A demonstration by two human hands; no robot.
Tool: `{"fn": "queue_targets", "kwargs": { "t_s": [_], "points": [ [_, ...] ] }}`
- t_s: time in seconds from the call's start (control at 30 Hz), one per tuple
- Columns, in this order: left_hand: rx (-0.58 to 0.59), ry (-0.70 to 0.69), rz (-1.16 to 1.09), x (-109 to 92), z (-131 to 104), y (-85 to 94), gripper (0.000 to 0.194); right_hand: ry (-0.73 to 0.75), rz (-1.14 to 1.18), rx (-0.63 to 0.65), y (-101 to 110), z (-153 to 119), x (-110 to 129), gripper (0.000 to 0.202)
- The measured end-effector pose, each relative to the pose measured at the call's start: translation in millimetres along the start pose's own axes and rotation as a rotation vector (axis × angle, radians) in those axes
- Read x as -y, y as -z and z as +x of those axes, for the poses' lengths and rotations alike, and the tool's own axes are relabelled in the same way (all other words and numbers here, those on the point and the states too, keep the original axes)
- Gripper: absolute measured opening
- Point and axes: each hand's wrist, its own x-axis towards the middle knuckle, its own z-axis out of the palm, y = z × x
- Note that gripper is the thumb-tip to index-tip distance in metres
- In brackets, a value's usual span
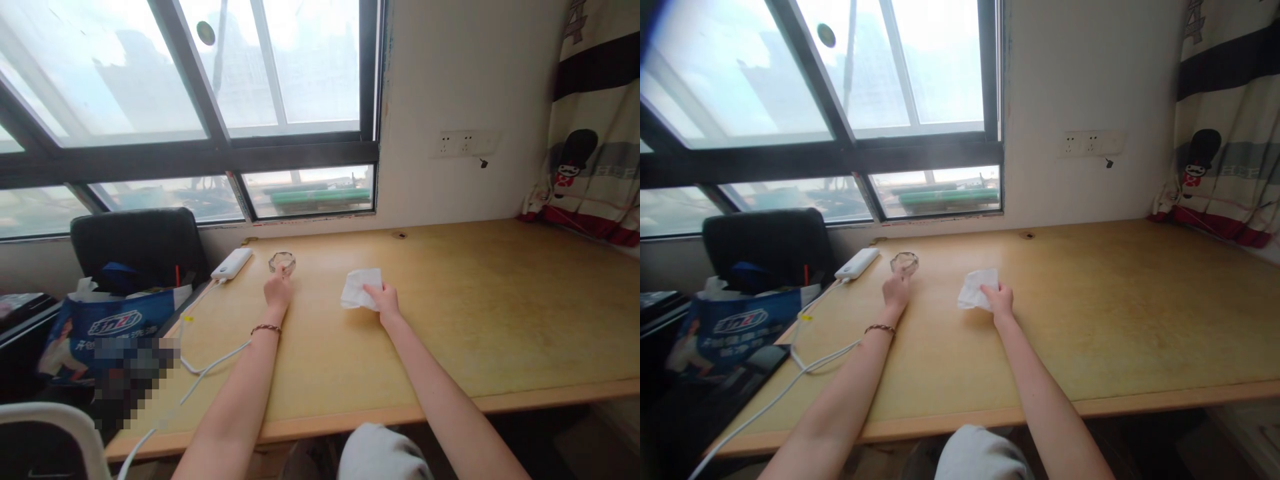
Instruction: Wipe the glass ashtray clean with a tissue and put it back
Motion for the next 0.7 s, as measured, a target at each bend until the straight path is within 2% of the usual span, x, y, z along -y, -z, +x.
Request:
{"fn": "queue_targets", "kwargs": {
  "t_s": [0.17, 0.27, 0.37, 0.47, 0.63, 0.7],
  "points": [
    [-0.057, -0.203, -0.180, -44.5, -24.7, -0.1, 0.030, -0.008, 0.004, -0.102, 2.3, 7.4, -1.0, 0.033],
    [-0.066, -0.331, -0.346, -76.3, -46.4, -5.8, 0.028, -0.038, 0.129, -0.059, 1.9, 7.3, 1.4, 0.036],
    [-0.064, -0.457, -0.431, -99.3, -67.7, -8.2, 0.027, -0.064, 0.222, -0.011, 1.2, 6.1, 4.3, 0.038],
    [-0.060, -0.569, -0.397, -110.4, -82.5, -5.3, 0.023, -0.068, 0.262, -0.010, 0.2, 4.1, 9.6, 0.037],
    [-0.039, -0.704, -0.269, -113.8, -91.5, 0.5, 0.022, -0.023, 0.383, 0.149, -4.1, -3.4, 21.6, 0.041],
    [-0.023, -0.735, -0.278, -114.1, -93.4, 1.9, 0.024, 0.029, 0.335, 0.151, -5.6, -5.0, 23.1, 0.043]
  ]
}}
